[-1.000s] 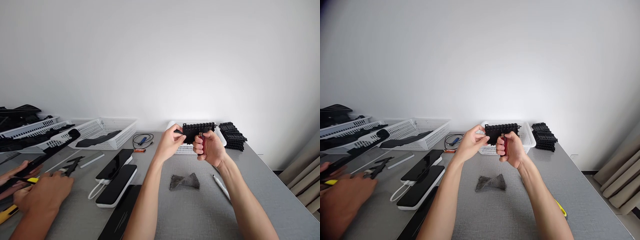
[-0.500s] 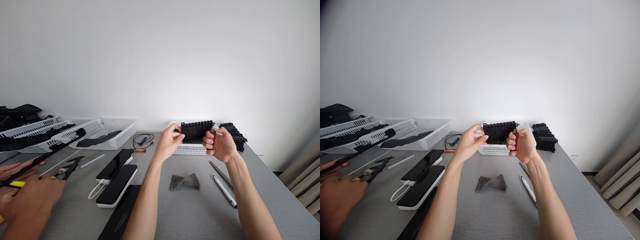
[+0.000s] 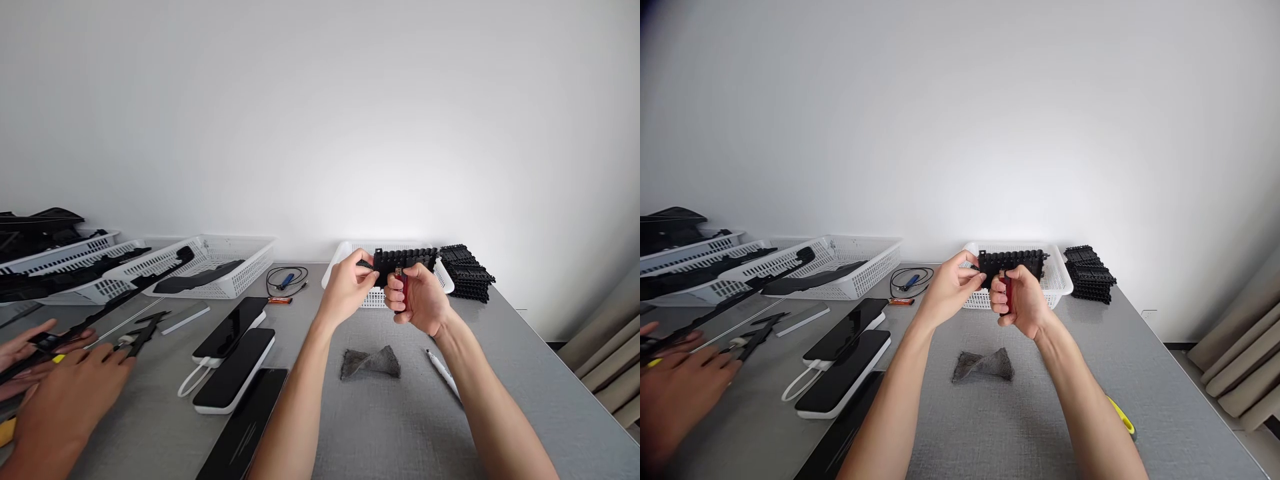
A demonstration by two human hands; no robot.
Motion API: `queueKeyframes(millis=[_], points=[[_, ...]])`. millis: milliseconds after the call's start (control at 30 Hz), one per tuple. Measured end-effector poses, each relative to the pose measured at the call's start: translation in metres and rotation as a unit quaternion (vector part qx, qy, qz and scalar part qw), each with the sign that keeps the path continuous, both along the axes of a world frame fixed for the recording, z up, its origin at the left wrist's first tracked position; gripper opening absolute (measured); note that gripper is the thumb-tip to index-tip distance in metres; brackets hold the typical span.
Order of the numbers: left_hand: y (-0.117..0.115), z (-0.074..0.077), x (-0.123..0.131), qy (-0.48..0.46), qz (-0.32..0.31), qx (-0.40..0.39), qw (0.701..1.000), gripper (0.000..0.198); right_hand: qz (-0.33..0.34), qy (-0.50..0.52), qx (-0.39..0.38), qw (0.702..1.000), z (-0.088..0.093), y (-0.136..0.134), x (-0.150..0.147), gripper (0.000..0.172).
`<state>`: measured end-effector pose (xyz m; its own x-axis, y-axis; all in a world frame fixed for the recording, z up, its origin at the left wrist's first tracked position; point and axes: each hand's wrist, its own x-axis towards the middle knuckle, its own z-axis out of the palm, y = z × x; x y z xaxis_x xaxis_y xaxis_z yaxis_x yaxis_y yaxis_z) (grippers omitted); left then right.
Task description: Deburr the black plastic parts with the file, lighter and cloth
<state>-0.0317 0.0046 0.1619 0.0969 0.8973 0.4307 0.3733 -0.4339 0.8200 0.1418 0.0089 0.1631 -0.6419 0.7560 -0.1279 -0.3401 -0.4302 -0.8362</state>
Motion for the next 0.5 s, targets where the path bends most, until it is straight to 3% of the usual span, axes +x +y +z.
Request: queueKeyframes(millis=[333, 400, 500], points=[[-0.004, 0.002, 0.006, 0.025, 0.000, 0.006, 1.000, 0.006, 0.006, -0.050, 0.067, 0.996, -0.001, -0.006, -0.006, 0.032], [-0.002, 0.001, 0.004, 0.014, 0.020, 0.002, 1.000, 0.010, -0.061, -0.068, 0.113, 0.989, -0.001, -0.006, -0.001, 0.038], [0.001, 0.000, 0.001, -0.035, 0.050, -0.017, 0.998, 0.016, -0.272, -0.085, 0.201, 0.937, -0.003, -0.001, 0.009, 0.041]])
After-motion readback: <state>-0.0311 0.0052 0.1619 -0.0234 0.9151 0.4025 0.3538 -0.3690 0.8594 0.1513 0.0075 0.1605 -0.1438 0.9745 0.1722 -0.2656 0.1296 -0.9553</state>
